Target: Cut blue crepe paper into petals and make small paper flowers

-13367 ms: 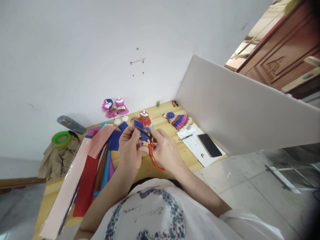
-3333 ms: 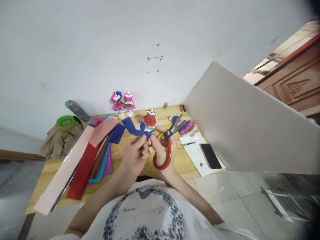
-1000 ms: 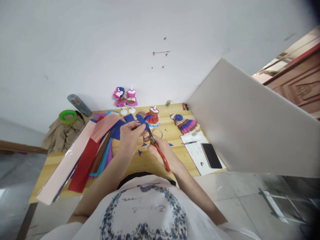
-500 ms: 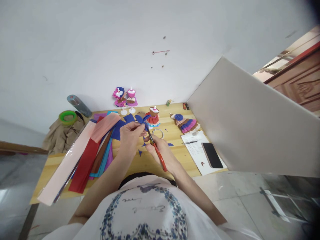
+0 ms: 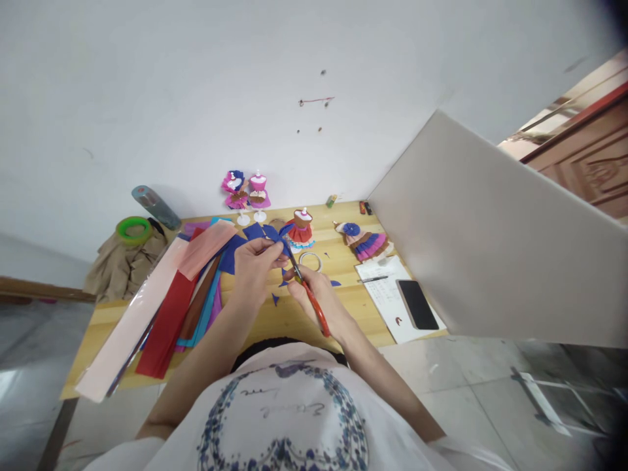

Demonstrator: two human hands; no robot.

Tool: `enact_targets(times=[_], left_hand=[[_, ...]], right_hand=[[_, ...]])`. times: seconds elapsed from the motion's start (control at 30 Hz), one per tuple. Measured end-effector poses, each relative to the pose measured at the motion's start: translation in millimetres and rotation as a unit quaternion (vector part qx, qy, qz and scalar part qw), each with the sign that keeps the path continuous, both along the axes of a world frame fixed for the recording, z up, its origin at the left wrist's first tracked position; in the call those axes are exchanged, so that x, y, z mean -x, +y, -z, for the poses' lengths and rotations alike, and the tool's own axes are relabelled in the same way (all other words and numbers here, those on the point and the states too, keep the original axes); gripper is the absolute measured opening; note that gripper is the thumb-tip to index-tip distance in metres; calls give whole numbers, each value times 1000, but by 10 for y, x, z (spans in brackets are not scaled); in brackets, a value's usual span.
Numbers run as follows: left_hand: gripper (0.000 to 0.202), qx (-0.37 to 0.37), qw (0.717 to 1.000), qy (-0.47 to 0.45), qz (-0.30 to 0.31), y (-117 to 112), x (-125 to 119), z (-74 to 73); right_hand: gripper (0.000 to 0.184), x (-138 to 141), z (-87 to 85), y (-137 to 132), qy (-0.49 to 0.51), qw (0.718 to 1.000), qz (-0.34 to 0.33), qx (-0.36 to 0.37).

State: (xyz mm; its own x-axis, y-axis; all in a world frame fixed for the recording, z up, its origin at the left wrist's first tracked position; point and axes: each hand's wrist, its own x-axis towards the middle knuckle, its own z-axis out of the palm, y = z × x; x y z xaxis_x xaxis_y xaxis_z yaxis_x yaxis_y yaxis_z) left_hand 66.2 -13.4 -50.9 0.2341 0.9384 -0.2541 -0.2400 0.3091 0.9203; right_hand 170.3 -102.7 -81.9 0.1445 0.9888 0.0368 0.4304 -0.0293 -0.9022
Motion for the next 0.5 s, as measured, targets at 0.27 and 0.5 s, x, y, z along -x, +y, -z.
enact_targets(times=[0.27, 0.5], left_hand=[[20, -1, 1000, 4, 0, -1, -6, 3], [25, 2, 1000, -9, 0, -26, -12, 2]], right_hand=[[47, 7, -1, -9, 19, 1000, 9, -4], [41, 14, 20, -8, 26, 1000, 15, -8]])
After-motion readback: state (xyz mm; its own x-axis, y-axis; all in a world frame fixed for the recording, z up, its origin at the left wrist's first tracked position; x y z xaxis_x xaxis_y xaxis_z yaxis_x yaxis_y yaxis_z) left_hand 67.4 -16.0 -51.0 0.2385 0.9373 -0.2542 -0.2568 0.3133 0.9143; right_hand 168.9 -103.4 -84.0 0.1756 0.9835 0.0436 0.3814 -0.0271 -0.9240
